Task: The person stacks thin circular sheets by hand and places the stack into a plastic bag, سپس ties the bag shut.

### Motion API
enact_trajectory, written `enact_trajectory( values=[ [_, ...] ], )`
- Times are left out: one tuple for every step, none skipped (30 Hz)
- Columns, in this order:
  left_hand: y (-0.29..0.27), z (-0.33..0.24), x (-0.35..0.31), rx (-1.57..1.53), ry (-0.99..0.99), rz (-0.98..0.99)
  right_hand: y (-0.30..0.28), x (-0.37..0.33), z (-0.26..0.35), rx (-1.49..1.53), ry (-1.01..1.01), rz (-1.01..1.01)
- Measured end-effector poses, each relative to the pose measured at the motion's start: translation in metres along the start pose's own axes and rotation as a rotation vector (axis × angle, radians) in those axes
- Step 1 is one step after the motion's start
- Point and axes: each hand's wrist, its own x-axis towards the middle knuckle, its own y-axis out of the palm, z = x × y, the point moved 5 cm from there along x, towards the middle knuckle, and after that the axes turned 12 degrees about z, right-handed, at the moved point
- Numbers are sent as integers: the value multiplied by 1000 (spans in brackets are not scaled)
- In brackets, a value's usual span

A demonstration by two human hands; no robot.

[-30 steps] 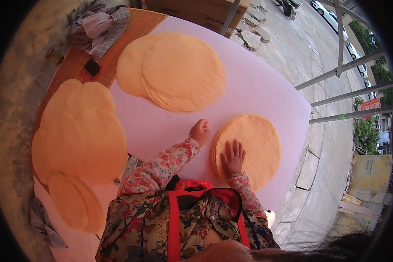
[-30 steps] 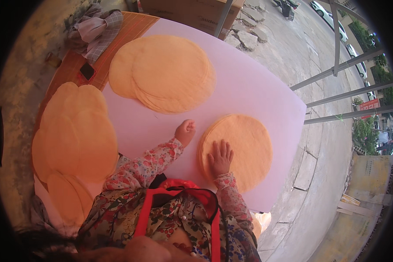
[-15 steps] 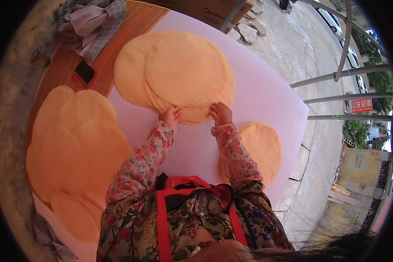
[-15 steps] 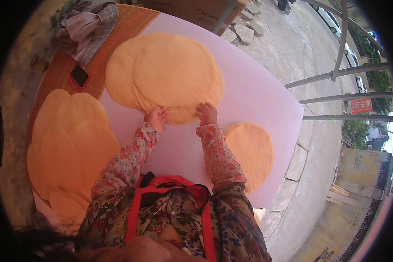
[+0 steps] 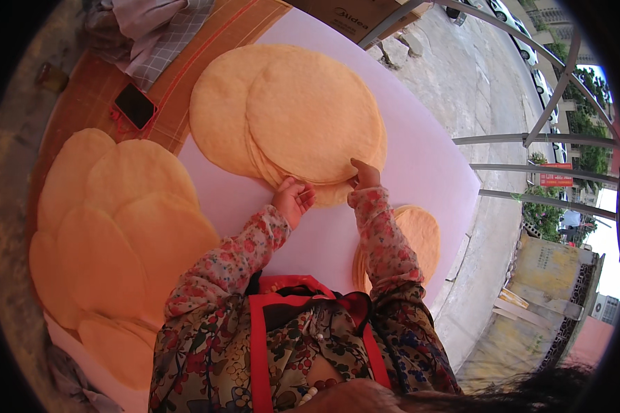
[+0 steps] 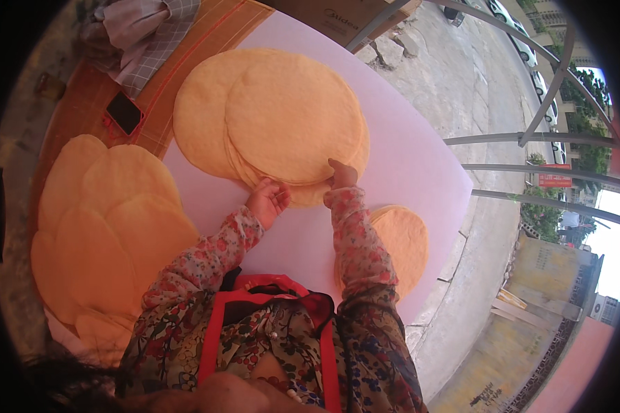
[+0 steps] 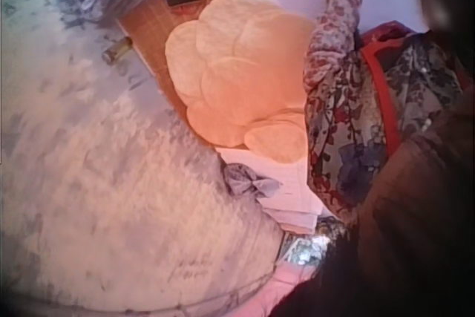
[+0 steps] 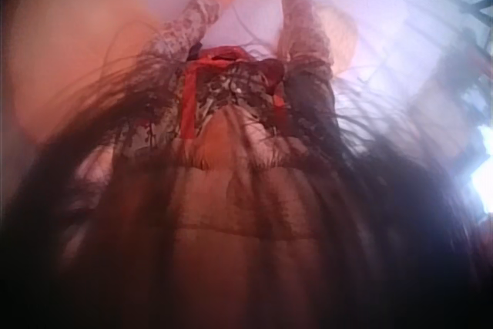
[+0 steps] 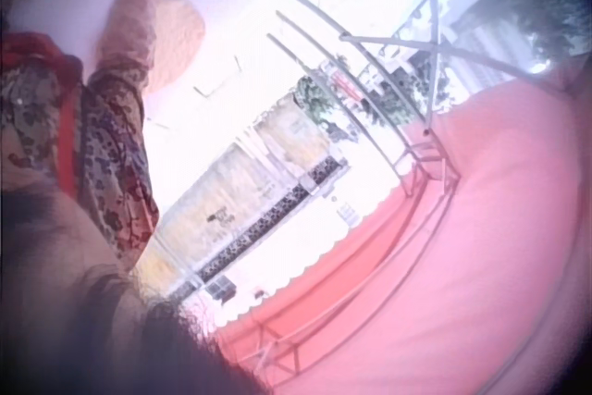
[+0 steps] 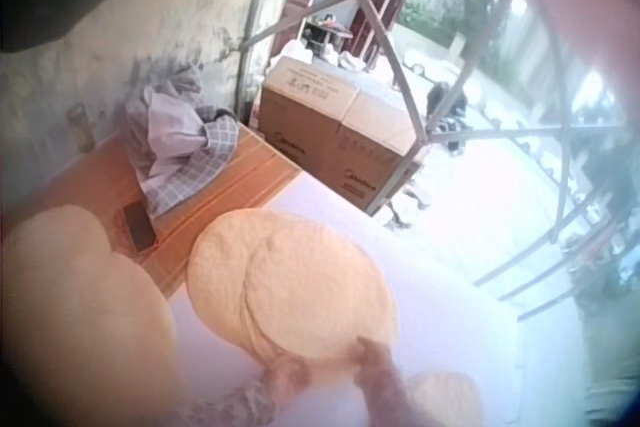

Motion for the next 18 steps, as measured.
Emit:
enact_trajectory(
  values=[
    [0,0,-2,2,3,-21,4,-2,2,60,-14,-29],
    [1,0,-4,4,6,-43,9,-3,2,119,-28,-57],
    [2,0,-7,7,7,-59,12,-5,3,179,-47,-87],
    [0,0,-9,22,-8,-62,16,-3,3,246,-69,-99],
    [-1,1,-11,37,-23,-66,19,1,2,312,-91,-111],
    [-1,1,-11,49,-37,-63,21,6,6,375,-118,-122],
    [-2,2,-9,81,-59,-43,18,10,32,-187,-370,-119],
    [-4,4,-7,112,-82,-21,21,11,60,-756,-605,-111],
    [-5,9,-6,144,-108,-4,32,11,71,-1332,-814,-91],
    [-5,9,-8,158,-109,8,56,0,94,-1343,-942,-70],
    [-2,7,-9,175,-106,23,88,-17,132,-1288,-1041,-41],
    [2,4,-8,192,-97,38,112,-37,161,-1271,-1125,-15],
    [4,0,-4,180,-83,64,132,-61,187,-1269,-1193,-2],
    [7,-2,1,165,-70,93,142,-90,206,-1295,-1236,-27],
    [11,-4,5,154,-59,121,137,-103,221,-1263,-1234,-6],
    [14,-10,8,142,-27,126,125,-113,232,-1244,-1288,-4],
    [15,-20,10,131,16,122,119,-124,234,-1145,-1203,111],
    [19,-27,14,121,51,128,105,-130,233,-1007,-1092,188]
  ],
)
